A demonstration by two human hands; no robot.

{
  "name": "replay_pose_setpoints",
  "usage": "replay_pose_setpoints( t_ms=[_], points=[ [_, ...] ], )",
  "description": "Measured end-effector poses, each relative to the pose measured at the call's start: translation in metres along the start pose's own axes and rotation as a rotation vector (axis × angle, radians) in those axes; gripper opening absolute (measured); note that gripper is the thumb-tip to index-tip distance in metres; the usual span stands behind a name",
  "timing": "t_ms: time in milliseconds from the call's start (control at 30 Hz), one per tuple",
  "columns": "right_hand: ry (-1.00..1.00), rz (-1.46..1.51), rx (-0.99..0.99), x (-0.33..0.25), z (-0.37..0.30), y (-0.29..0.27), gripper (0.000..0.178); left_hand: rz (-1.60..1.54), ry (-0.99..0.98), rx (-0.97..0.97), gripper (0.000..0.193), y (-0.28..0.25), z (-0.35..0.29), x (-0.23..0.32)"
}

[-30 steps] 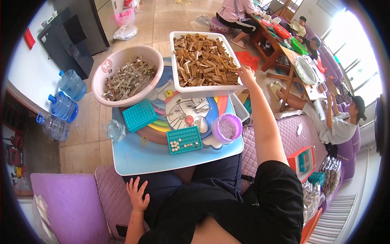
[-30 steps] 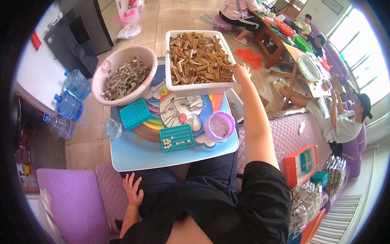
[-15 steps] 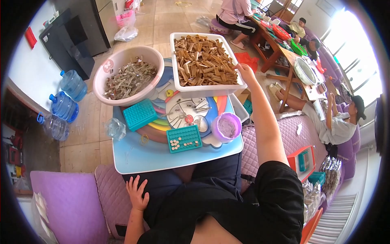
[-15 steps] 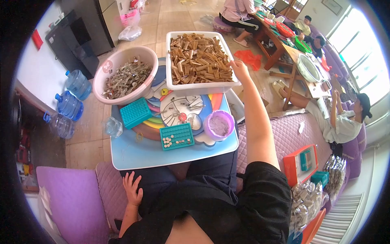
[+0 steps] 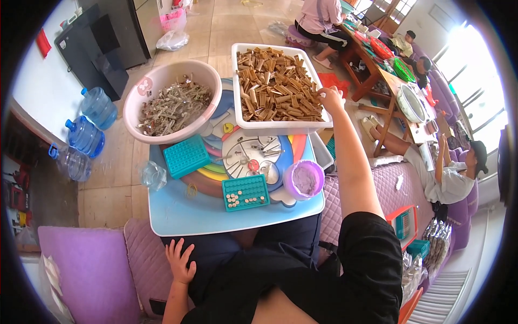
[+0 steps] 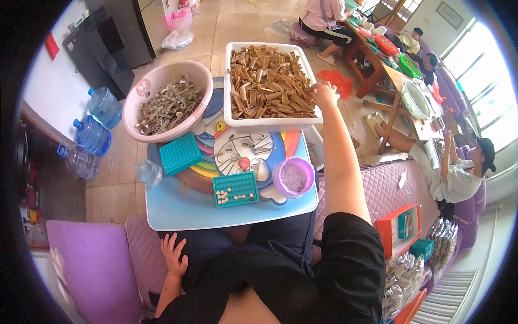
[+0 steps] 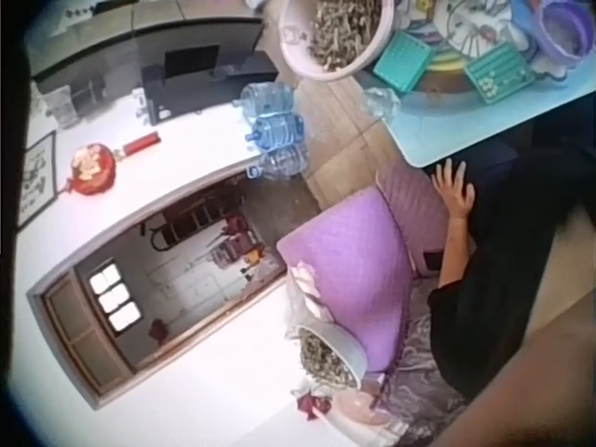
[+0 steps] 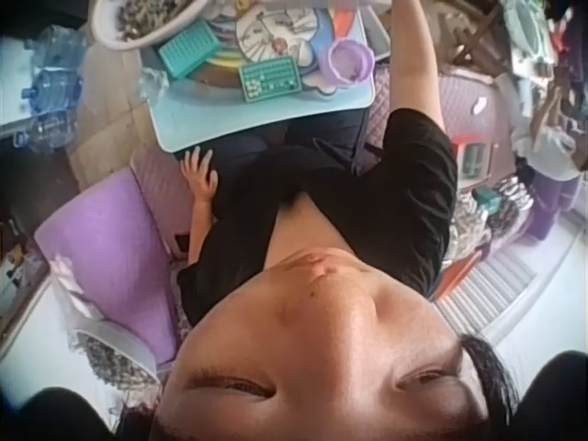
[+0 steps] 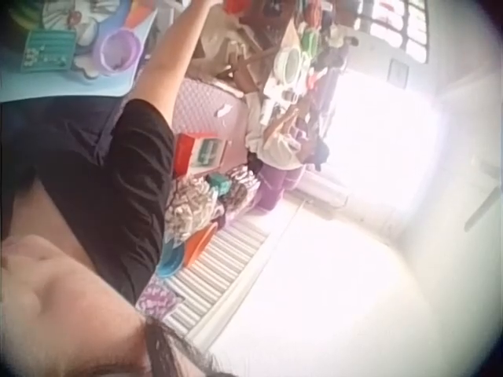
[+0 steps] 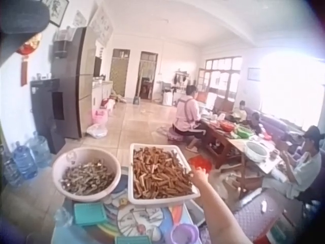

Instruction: The person assembles small cylindrical components by hand, inserting white plastic pieces into brown shells.

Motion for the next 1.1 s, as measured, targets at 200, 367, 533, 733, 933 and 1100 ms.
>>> replay_pose_setpoints(
  t_ms=[200,367,533,733,933,1100],
  points=[
    [-0.028,0.447,0.154,0.047,0.013,-0.017,0.024,0.024,0.029,0.001,0.042,-0.005,0.012,0.012],
    [-0.301,1.195,0.184,0.007,-0.058,-0.031,0.015,0.067,0.068,0.071,0.026,-0.023,0.033,0.046],
    [-0.532,1.428,-0.747,-0.156,-0.258,0.030,0.006,-1.134,0.078,0.155,0.065,-0.022,0.090,0.088],
    [-0.621,1.686,-1.237,-0.212,-0.381,0.068,0.013,-1.597,0.191,0.085,0.035,-0.025,0.134,0.138],
    [-0.490,0.814,-0.112,-0.111,-0.202,0.003,0.012,-1.694,0.017,0.042,0.032,-0.009,0.093,0.087],
    [-0.232,0.576,0.241,-0.010,-0.097,-0.016,0.023,-1.841,-0.152,-0.231,0.033,0.048,0.038,0.065]
  ],
)
Point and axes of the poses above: each hand's wrist, its own z-axis towards the middle knuckle, its own y-axis out of the palm, x = y × z, the point moved 9 cm from there along z, towards the middle knuckle, and after that the axes turned 13 degrees about -x, right-handed, at the moved point
